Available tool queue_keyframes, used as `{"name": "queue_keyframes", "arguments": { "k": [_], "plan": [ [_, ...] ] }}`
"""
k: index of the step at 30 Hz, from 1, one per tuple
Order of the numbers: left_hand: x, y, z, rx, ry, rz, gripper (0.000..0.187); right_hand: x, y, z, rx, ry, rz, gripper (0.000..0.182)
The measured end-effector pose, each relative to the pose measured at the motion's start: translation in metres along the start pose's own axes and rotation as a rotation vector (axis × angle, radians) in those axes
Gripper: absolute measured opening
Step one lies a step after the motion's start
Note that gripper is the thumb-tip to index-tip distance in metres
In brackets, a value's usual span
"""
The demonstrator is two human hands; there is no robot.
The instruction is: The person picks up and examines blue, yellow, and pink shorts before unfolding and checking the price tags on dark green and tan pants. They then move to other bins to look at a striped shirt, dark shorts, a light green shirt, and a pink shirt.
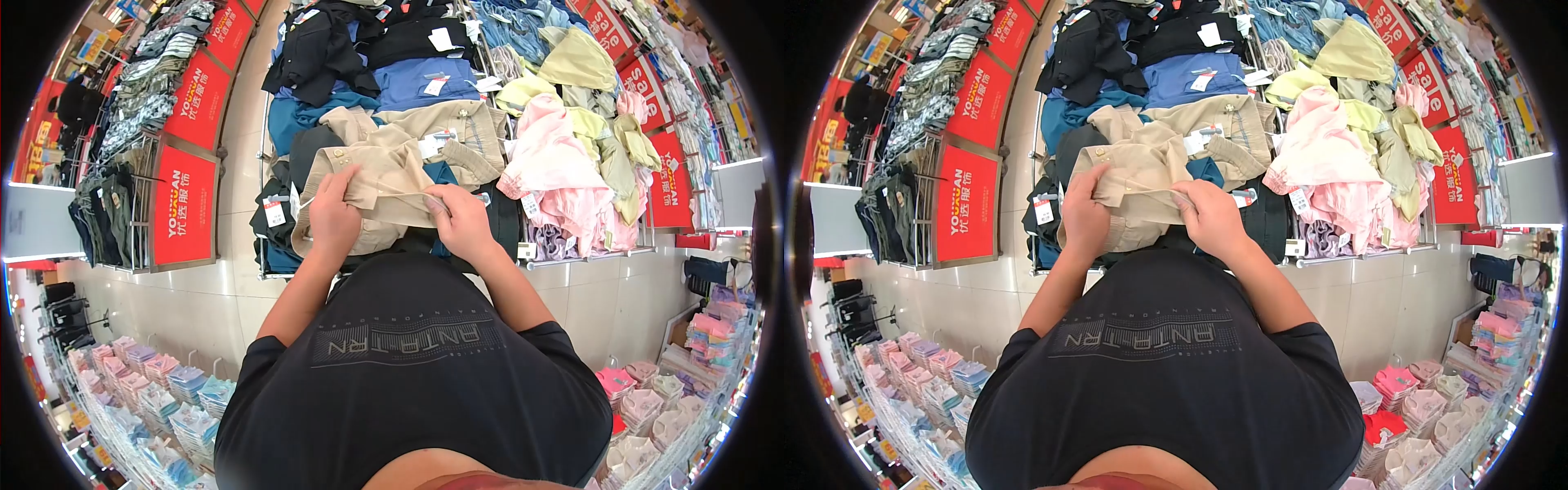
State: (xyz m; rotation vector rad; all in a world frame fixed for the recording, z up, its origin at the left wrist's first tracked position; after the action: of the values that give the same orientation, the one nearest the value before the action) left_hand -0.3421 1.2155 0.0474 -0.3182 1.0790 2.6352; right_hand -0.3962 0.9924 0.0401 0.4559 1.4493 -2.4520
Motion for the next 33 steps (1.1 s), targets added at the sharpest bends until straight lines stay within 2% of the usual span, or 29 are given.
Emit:
{"name": "queue_keyframes", "arguments": {
  "k": [2,5,8,11,17,20,22,23,24,25,26,27,30,31,33],
  "plan": [
    [-0.001,0.001,0.002,0.073,0.087,0.002,0.042,0.001,-0.004,-0.002,0.046,-0.03,0.031,0.02],
    [-0.001,-0.004,-0.001,0.203,0.077,0.066,0.04,0.001,-0.007,-0.001,0.063,-0.025,0.098,0.035],
    [0.0,-0.008,-0.003,0.318,0.075,0.103,0.036,0.002,-0.003,-0.001,0.128,-0.012,0.073,0.048],
    [0.001,0.0,0.0,0.306,0.076,0.088,0.036,0.002,0.002,0.004,0.138,0.078,0.024,0.05],
    [0.003,0.001,0.0,0.321,0.086,0.06,0.035,0.002,0.002,0.008,0.111,0.093,-0.032,0.049],
    [0.003,-0.004,-0.004,0.191,-0.129,0.02,0.036,0.001,0.008,0.016,0.099,0.2,-0.051,0.044],
    [0.011,-0.013,-0.019,0.124,-0.46,0.09,0.035,0.002,0.019,0.032,0.079,0.273,-0.217,0.041],
    [0.018,-0.019,-0.027,0.09,-0.625,0.126,0.035,0.004,0.031,0.038,0.027,0.334,-0.177,0.037],
    [0.023,-0.022,-0.026,0.106,-0.627,0.125,0.034,0.006,0.044,0.044,-0.022,0.396,-0.139,0.033],
    [0.029,-0.025,-0.026,0.123,-0.631,0.122,0.034,0.008,0.053,0.053,-0.095,0.462,-0.207,0.029],
    [0.033,-0.028,-0.028,0.141,-0.638,0.116,0.034,0.01,0.059,0.06,-0.165,0.53,-0.276,0.025],
    [0.037,-0.04,-0.029,0.113,-0.653,0.181,0.035,0.011,0.054,0.067,-0.312,0.542,-0.451,0.026],
    [0.043,-0.078,-0.03,0.244,-0.573,0.407,0.031,0.016,0.071,0.077,-0.177,0.489,-0.49,0.028],
    [0.043,-0.08,-0.027,0.248,-0.562,0.405,0.031,0.017,0.081,0.069,-0.132,0.457,-0.435,0.028],
    [0.044,-0.086,-0.02,0.254,-0.537,0.403,0.031,0.02,0.094,0.039,-0.178,0.338,-0.477,0.029]
  ]
}}
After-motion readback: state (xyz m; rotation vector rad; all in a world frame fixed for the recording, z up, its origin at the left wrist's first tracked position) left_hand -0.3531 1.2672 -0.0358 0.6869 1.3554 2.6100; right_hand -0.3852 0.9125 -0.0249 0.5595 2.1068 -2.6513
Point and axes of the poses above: each hand's wrist, its own x-axis away from the middle knuckle, its own z-axis out of the back of the hand, y = z × x, the point moved 5 cm from there along -x, towards the middle knuckle, and after that the axes turned 6 degrees about -x, right-handed, at the moved point
